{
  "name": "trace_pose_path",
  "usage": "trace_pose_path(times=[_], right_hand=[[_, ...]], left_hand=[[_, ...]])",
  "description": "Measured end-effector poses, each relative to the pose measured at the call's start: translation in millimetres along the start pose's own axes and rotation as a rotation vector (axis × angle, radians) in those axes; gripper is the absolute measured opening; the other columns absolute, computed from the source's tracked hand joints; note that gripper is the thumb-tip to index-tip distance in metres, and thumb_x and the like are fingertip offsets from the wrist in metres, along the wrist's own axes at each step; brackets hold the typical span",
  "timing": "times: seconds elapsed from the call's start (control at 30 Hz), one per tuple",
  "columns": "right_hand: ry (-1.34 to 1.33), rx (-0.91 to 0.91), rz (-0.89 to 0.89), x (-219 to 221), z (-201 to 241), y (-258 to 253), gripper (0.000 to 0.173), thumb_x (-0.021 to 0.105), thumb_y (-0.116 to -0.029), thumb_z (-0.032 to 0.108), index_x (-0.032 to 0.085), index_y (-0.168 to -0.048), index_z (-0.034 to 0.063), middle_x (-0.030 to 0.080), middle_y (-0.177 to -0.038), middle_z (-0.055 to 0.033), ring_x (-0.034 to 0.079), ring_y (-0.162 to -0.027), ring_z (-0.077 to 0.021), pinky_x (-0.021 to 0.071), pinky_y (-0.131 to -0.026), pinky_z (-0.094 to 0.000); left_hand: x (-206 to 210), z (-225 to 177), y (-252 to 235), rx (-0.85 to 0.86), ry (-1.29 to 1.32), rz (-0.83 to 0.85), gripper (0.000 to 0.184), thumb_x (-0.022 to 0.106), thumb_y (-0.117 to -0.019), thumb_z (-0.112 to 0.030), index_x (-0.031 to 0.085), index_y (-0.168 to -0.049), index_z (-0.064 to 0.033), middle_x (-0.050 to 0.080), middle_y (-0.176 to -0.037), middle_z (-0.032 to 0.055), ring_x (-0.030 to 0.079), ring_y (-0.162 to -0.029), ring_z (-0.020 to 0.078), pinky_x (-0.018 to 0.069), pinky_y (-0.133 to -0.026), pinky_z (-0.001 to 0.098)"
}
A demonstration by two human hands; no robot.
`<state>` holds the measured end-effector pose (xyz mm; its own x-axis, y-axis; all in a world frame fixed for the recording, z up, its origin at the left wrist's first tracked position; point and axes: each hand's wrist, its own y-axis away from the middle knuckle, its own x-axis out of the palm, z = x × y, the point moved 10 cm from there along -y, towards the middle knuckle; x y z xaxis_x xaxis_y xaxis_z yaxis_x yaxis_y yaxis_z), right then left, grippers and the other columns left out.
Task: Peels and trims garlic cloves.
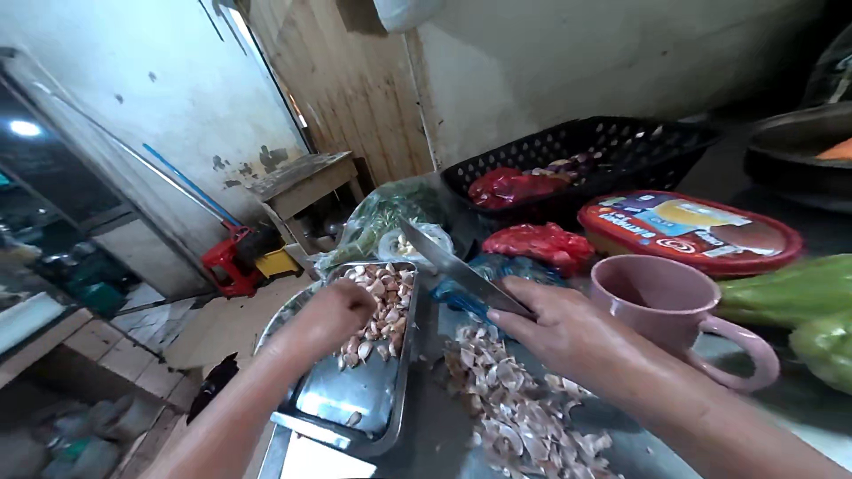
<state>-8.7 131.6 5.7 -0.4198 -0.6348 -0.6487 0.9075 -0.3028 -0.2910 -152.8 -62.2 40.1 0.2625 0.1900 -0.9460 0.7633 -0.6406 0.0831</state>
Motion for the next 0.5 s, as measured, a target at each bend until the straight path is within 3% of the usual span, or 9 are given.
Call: trace_pose_path(times=[0.17,0.37,0.5], right_hand=[[-0.141,0.005,-0.114,-4.7,-3.3,4.6,0.026,0.063,-0.1015,0.024,0.067,-0.126,0.0166,0.070,-0.087,-0.0002,0.066,-0.073,-0.0108,0.0569,-0.069,-0.0357],[-0.293,-0.033,-0.203,-4.4,-5.1,6.8,0.023,0.062,-0.0996,0.027,0.067,-0.118,0.0151,0.069,-0.083,0.0026,0.063,-0.064,-0.0043,0.0530,-0.056,-0.0233],[-0.342,-0.059,-0.244,-4.6,-5.9,6.4,0.023,0.063,-0.0983,0.029,0.068,-0.116,0.0156,0.069,-0.083,0.0053,0.061,-0.062,-0.0010,0.0513,-0.054,-0.0188]], left_hand=[[52.1,36.7,-7.8,-0.041,-0.269,0.145,0.031,0.055,-0.1039,-0.026,0.072,-0.113,-0.0023,0.064,-0.124,0.0182,0.059,-0.120,0.0341,0.0462,-0.105,0.0533],[78.5,47.4,-14.1,-0.125,-0.434,0.219,0.033,0.057,-0.1026,-0.026,0.068,-0.119,0.0010,0.056,-0.139,0.0220,0.053,-0.130,0.0401,0.0443,-0.107,0.0564],[70.8,52.8,-13.8,-0.119,-0.312,0.171,0.031,0.062,-0.0998,-0.023,0.066,-0.119,0.0017,0.058,-0.134,0.0221,0.053,-0.129,0.0391,0.0432,-0.108,0.0553]])
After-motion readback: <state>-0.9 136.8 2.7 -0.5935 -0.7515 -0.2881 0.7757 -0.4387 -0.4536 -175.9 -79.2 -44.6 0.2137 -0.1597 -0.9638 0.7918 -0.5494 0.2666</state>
